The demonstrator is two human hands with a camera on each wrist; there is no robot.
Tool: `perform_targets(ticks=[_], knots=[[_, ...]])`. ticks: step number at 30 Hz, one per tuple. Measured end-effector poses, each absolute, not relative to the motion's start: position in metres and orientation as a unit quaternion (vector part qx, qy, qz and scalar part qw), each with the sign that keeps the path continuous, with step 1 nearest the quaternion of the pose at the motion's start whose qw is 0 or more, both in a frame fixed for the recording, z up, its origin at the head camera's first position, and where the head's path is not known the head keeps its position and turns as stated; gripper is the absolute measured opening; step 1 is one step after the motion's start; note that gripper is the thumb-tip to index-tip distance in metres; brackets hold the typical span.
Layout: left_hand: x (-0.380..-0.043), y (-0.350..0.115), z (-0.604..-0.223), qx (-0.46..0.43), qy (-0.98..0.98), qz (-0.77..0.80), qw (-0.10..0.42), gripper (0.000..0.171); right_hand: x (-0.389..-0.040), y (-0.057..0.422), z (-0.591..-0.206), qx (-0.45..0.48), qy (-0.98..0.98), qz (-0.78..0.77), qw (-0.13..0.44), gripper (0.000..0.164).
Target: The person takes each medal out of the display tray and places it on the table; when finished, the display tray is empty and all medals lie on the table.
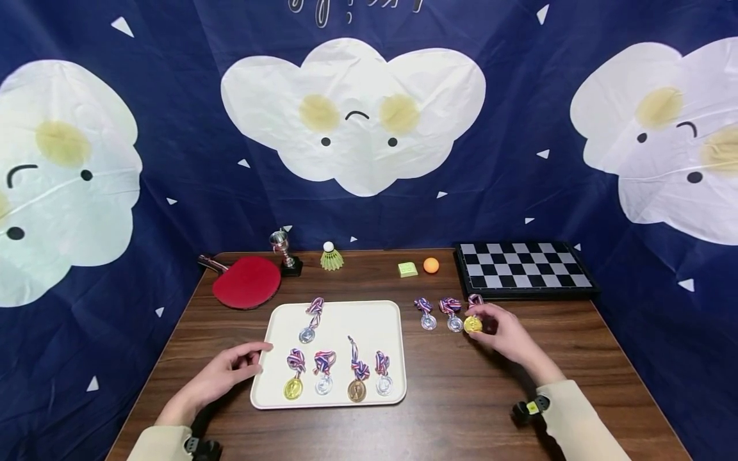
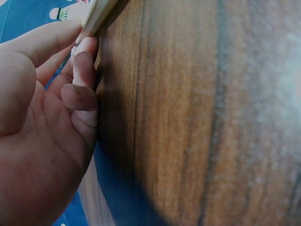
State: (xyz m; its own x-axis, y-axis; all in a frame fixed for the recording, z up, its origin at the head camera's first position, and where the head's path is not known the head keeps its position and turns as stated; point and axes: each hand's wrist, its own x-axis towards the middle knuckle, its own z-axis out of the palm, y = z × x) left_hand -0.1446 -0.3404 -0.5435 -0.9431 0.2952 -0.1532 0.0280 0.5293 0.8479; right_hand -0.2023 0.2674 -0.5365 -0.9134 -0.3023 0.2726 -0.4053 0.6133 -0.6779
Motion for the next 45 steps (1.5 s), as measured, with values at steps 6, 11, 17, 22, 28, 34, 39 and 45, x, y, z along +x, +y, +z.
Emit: perform_targets(ticks=[6, 11, 17, 22, 28, 34, 39, 45], knots=[[-0.143, -0.341, -0.543, 0.095, 0.865, 0.474, 0.136, 0.035, -0.202, 0.292, -0.549, 0.198, -0.907, 0.365, 0.066, 0.038], [-0.143, -0.341, -0.545, 0.098, 0.865, 0.474, 0.135, 0.035, -0.203, 0.303, -0.554, 0.205, -0.916, 0.339, 0.058, 0.038], [-0.143, -0.34, -0.544, 0.095, 0.865, 0.474, 0.137, 0.035, -0.201, 0.305, -0.551, 0.221, -0.919, 0.32, 0.064, 0.036], [-0.143, -0.34, -0.543, 0.095, 0.867, 0.471, 0.133, 0.034, -0.198, 0.303, -0.548, 0.202, -0.932, 0.297, 0.055, 0.034], [-0.144, -0.34, -0.545, 0.099, 0.867, 0.471, 0.13, 0.034, -0.196, 0.3, -0.543, 0.168, -0.943, 0.277, 0.076, 0.031], [-0.145, -0.341, -0.544, 0.095, 0.868, 0.469, 0.133, 0.034, -0.195, 0.277, -0.534, 0.178, -0.934, 0.291, 0.104, 0.027], [-0.144, -0.34, -0.542, 0.085, 0.87, 0.466, 0.136, 0.034, -0.187, 0.235, -0.528, 0.249, -0.914, 0.309, 0.082, 0.029], [-0.144, -0.339, -0.542, 0.084, 0.87, 0.466, 0.137, 0.035, -0.166, 0.176, -0.522, 0.345, -0.89, 0.294, 0.053, 0.027]])
